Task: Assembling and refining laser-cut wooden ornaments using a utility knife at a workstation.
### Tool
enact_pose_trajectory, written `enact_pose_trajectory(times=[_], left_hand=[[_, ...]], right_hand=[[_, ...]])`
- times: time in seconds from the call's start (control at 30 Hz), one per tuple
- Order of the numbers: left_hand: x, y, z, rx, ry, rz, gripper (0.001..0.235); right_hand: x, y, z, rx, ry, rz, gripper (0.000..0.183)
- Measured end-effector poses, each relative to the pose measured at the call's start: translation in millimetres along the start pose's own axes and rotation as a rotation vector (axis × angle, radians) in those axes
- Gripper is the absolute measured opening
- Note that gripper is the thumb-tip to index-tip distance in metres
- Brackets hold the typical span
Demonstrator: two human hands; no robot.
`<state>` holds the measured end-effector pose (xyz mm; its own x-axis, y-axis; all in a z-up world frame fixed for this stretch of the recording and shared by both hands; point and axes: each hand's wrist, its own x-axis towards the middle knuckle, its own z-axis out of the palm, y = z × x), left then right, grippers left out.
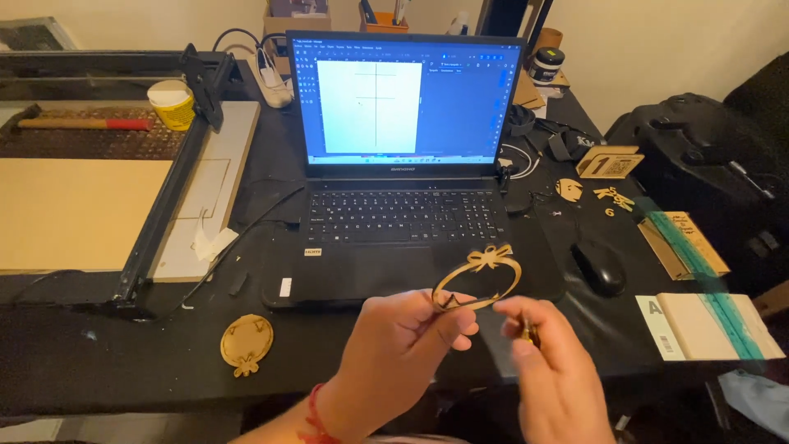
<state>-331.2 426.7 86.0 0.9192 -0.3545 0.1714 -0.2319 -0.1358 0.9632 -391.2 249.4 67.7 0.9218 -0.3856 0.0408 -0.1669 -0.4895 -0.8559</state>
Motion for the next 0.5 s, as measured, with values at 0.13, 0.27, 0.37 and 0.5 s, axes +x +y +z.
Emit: enact_pose_trajectory(times=[0.13, 0.27, 0.37, 0.5], left_hand=[[-3, -13, 13, 0.066, 0.084, 0.261, 0.038], [-5, -9, 19, 0.108, 0.112, 0.307, 0.035], [-6, -10, 20, 0.164, 0.15, 0.352, 0.036], [-5, -8, 19, 0.212, 0.182, 0.419, 0.031]], right_hand=[[-3, -5, 4, -0.109, 0.049, -0.196, 0.033], [-4, -8, 4, -0.206, 0.069, -0.344, 0.032], [-5, -12, 3, -0.224, 0.08, -0.34, 0.03], [-5, -12, 2, -0.201, 0.034, -0.469, 0.033]])
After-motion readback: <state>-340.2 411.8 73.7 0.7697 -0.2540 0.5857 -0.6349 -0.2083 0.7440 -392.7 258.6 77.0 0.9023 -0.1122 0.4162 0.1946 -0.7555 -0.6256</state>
